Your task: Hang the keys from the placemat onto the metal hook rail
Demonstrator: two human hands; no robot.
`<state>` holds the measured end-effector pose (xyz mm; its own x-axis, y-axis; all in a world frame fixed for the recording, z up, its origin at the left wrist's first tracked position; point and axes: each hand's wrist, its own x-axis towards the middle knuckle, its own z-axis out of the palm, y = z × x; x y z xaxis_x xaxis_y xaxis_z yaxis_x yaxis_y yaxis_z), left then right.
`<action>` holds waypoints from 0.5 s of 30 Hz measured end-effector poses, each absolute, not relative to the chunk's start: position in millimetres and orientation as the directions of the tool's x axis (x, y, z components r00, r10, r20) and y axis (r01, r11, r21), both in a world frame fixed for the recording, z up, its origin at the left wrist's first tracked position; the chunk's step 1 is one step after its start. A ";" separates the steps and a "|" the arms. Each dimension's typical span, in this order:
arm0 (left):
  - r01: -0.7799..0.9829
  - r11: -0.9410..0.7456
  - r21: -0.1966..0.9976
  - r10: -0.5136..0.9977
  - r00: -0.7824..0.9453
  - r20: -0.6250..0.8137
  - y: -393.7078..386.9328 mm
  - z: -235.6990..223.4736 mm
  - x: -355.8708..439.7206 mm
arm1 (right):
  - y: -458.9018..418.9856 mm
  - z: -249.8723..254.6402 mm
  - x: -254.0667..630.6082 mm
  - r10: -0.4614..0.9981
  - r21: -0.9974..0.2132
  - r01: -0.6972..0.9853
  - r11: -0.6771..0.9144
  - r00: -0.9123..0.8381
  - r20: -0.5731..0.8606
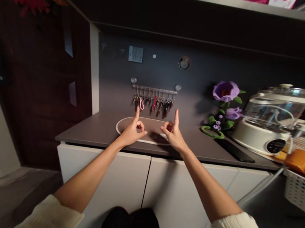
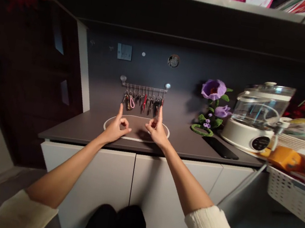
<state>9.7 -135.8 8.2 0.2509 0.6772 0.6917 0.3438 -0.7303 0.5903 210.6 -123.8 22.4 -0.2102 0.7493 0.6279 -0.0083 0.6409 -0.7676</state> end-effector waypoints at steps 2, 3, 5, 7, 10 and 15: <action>0.356 -0.711 0.607 0.698 0.244 0.674 -146.2 -2.2 7.3 | -137.2 13.2 211.1 0.765 -0.783 0.005 0.622 -0.217 0.606; 0.362 -0.700 0.616 0.709 0.243 0.663 -149.6 -5.9 6.5 | -142.9 9.3 211.5 0.773 -0.789 0.008 0.614 -0.210 0.599; 0.380 -0.685 0.621 0.721 0.233 0.652 -153.4 -10.8 6.5 | -152.7 4.3 212.6 0.780 -0.791 0.012 0.611 -0.181 0.599; 0.413 -0.680 0.606 0.716 0.195 0.671 -154.7 -13.9 9.2 | -162.0 3.1 215.0 0.770 -0.777 0.018 0.629 -0.146 0.621; 0.528 -0.655 0.540 0.677 0.094 0.730 -156.5 -21.3 18.0 | -178.9 3.9 224.1 0.750 -0.749 0.043 0.661 -0.069 0.658; 0.804 -0.511 0.305 0.588 0.068 0.806 -165.6 -43.4 34.8 | -213.2 -22.3 262.0 0.675 -0.728 0.169 0.664 0.285 0.681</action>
<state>34.8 -165.6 -43.4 0.0680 0.5884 0.8057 0.8036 -0.5109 0.3053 262.0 -213.2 -22.3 0.2848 0.6745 0.6811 0.1690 0.6641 -0.7283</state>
